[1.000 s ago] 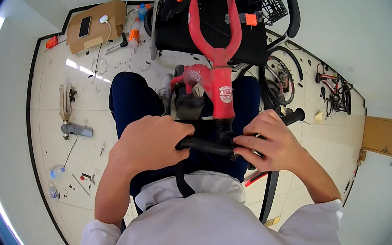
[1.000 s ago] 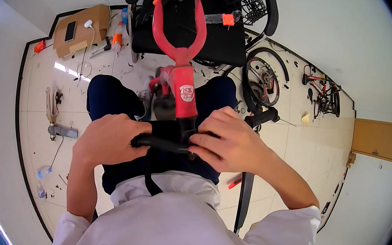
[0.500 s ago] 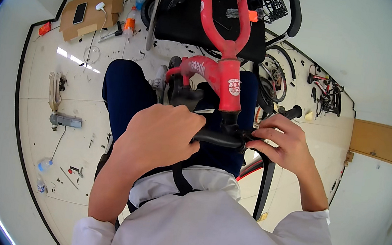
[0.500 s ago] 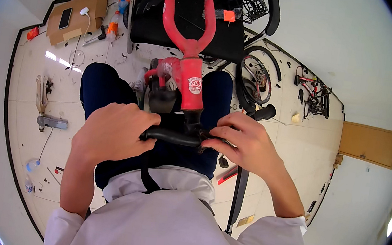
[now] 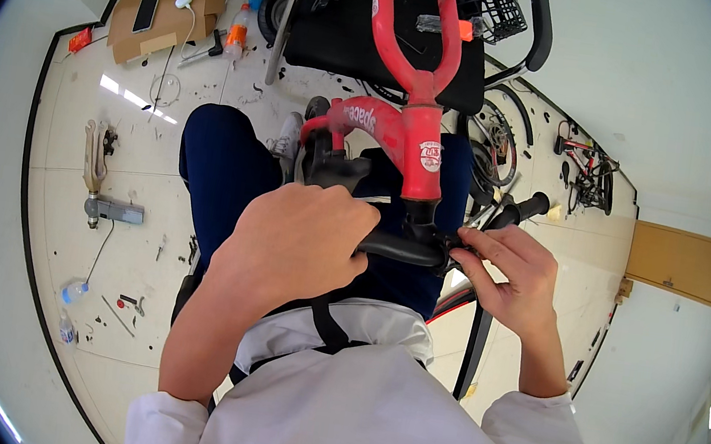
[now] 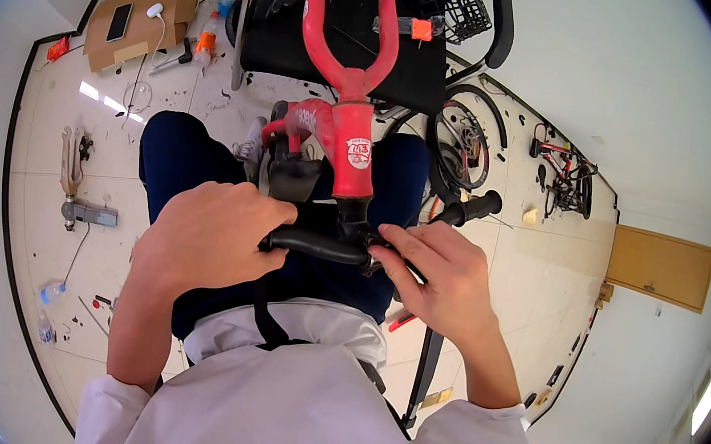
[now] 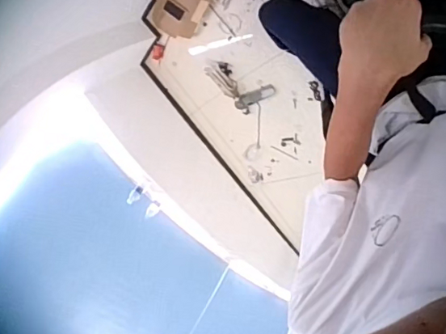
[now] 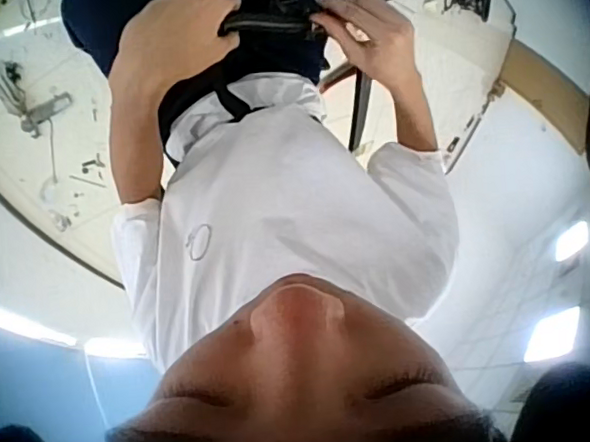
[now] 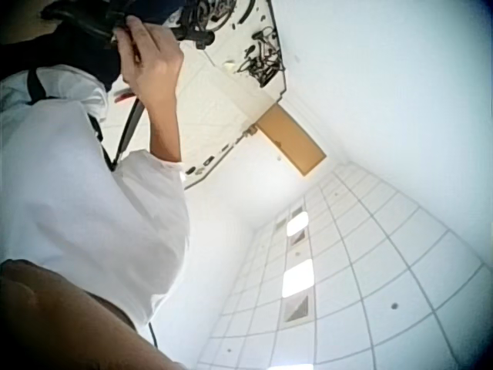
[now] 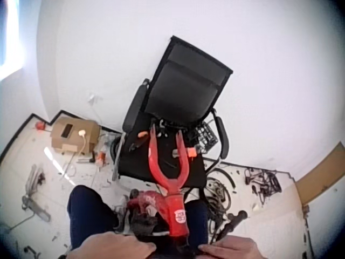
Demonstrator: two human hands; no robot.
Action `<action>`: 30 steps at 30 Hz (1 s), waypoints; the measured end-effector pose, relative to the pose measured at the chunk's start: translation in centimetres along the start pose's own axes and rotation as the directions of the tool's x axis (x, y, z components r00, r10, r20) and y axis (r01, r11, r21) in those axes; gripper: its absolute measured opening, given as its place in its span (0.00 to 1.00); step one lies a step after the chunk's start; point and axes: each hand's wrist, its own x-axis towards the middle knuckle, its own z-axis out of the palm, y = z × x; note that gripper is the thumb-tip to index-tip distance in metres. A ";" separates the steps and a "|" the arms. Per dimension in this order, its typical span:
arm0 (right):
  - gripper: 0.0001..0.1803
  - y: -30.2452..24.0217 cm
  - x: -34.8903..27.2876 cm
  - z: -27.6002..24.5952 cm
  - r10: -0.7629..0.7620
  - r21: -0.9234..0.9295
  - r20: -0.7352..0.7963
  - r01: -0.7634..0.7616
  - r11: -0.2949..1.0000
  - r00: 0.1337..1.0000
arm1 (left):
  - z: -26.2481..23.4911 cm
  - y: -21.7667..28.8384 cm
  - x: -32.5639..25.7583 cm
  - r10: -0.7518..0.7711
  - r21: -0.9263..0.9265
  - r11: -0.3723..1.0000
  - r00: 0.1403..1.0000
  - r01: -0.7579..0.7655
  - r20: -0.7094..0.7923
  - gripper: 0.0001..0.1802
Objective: The person assembles a pink scooter by attaching the handlebar stem to the frame and tightening bolts with an Allen key. The person works on the floor and later sits on a chair while securing the handlebar components.
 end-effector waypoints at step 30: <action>0.14 2.7 0.0 2.1 -0.208 0.328 -0.080 0.223 0.918 0.975 | -0.4 0.1 -0.2 0.031 -0.073 0.997 0.996 -0.037 -0.083 0.24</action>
